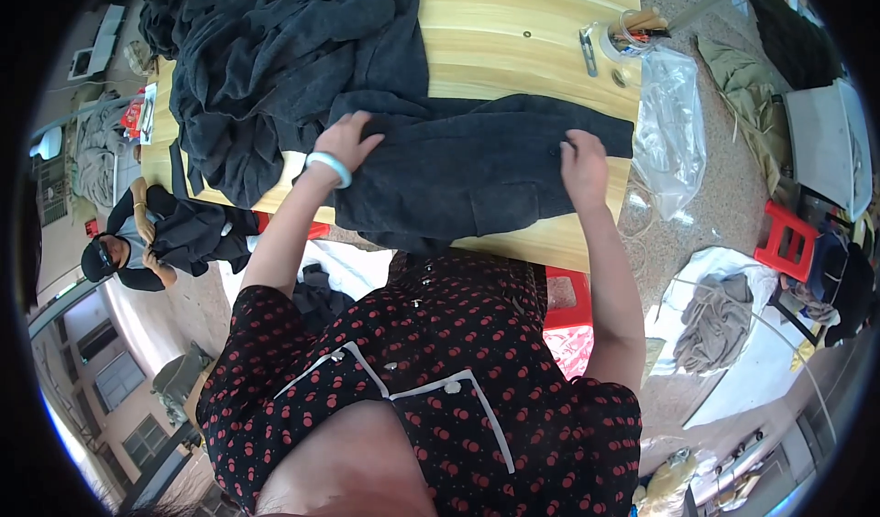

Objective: Folding and stacking dark-colored garments on a table in a factory setting.

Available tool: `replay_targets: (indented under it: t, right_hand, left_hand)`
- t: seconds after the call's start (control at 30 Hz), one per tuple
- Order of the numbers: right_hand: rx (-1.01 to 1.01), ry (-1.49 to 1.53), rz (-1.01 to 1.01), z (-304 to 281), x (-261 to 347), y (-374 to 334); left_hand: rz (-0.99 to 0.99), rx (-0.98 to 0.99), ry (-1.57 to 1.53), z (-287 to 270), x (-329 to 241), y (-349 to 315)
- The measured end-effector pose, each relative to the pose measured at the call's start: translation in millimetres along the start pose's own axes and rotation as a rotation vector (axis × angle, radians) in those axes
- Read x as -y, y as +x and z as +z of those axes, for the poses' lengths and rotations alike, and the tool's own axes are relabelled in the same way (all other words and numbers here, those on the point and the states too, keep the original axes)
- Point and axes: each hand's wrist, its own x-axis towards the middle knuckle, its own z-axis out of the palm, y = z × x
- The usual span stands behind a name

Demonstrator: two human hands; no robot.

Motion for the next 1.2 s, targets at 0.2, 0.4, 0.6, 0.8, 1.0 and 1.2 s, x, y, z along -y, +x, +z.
replay_targets:
  t: [0.2,0.4,0.6,0.8,1.0,1.2]
  right_hand:
    - [0.211,0.134,-0.255,45.0,47.4,7.6]
    - [0.333,-0.068,-0.254,54.2,43.9,-4.8]
    - [0.346,-0.109,-0.307,54.9,41.9,-16.8]
    - [0.227,-0.049,-0.293,60.4,40.8,-15.0]
    - [0.235,0.141,-0.21,54.3,46.1,-11.2]
    - [0.274,0.263,0.022,51.3,48.0,-2.9]
  left_hand:
    - [0.196,0.057,-0.262,63.0,-75.2,54.9]
    - [0.137,0.351,-0.115,82.7,-117.4,85.0]
    - [0.161,0.468,-0.005,95.8,-135.2,87.4]
    - [0.217,0.468,-0.023,108.8,-130.6,88.7]
    - [0.191,0.498,-0.189,109.2,-121.3,92.0]
    - [0.024,0.598,-0.514,113.5,-109.8,93.8]
